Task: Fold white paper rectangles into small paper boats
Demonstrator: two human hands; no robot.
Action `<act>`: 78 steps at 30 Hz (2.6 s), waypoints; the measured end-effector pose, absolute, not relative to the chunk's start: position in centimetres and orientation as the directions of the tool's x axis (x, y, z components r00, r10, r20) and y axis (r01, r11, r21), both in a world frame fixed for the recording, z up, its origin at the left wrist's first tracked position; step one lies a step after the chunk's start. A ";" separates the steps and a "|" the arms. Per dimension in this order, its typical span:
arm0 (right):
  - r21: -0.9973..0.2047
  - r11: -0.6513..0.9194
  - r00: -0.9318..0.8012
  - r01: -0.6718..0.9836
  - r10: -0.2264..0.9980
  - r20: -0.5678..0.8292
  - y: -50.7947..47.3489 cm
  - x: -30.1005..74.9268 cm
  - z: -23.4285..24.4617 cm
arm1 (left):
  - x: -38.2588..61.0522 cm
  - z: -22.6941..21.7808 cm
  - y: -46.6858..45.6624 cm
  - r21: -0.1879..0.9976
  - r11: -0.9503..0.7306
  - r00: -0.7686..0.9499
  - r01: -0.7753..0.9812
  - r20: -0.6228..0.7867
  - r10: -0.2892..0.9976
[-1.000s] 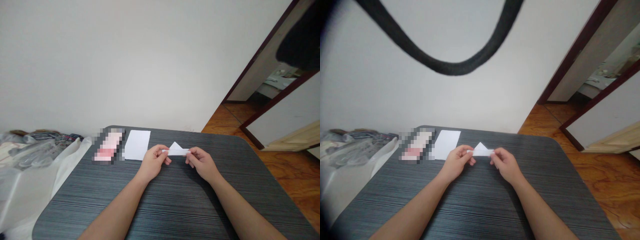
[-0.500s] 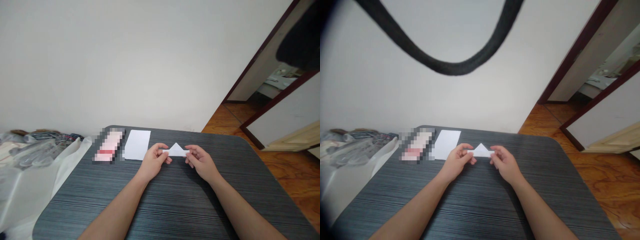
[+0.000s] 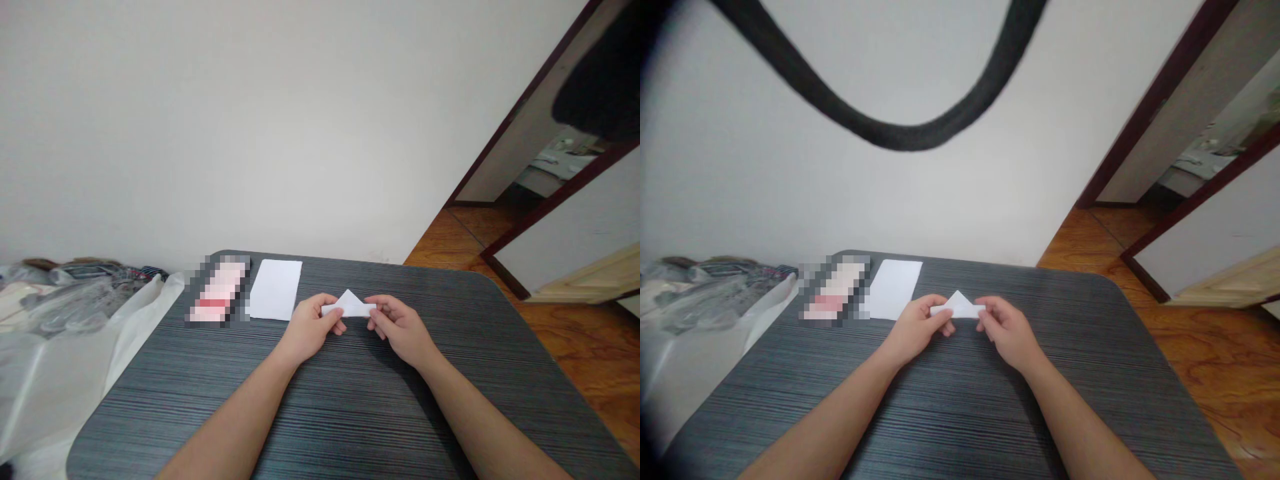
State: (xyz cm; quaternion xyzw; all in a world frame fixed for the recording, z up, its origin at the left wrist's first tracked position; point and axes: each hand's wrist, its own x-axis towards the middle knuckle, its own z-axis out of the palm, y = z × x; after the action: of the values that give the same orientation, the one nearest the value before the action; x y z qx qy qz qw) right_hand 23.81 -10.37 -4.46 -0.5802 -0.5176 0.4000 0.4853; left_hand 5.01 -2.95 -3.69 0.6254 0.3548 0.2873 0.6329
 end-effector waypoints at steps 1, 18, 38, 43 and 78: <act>-0.979 0.006 0.144 0.202 0.989 0.036 -10.4 23.8 -4.4 | 5.0 -3.6 -2.9 0.995 0.047 0.586 0.085 -0.088 0.805; -0.982 -0.101 0.129 0.162 0.988 -0.080 -10.3 23.5 -4.2 | 5.0 -2.1 -3.6 0.988 0.140 0.640 0.057 -0.144 0.755; -0.987 -0.088 0.089 0.133 0.993 -0.077 -10.2 23.1 -4.2 | 5.0 -2.1 -3.6 0.989 0.109 0.656 0.100 -0.148 0.740; -0.982 -0.153 0.068 0.108 0.987 -0.146 -10.2 23.0 -3.9 | 5.0 -2.3 -3.5 0.990 0.115 0.660 0.080 -0.139 0.738; -0.957 -0.152 0.031 0.248 0.988 -0.149 -10.6 22.8 -3.2 | 5.2 -1.5 -3.9 0.990 0.128 0.676 0.056 -0.132 0.725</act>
State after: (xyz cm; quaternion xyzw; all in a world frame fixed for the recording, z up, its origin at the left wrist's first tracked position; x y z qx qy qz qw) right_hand 22.82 -10.61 -3.18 -0.5986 -0.5165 0.4668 0.3962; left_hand 5.21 -3.94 -1.53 0.6129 0.3187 0.2457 0.6801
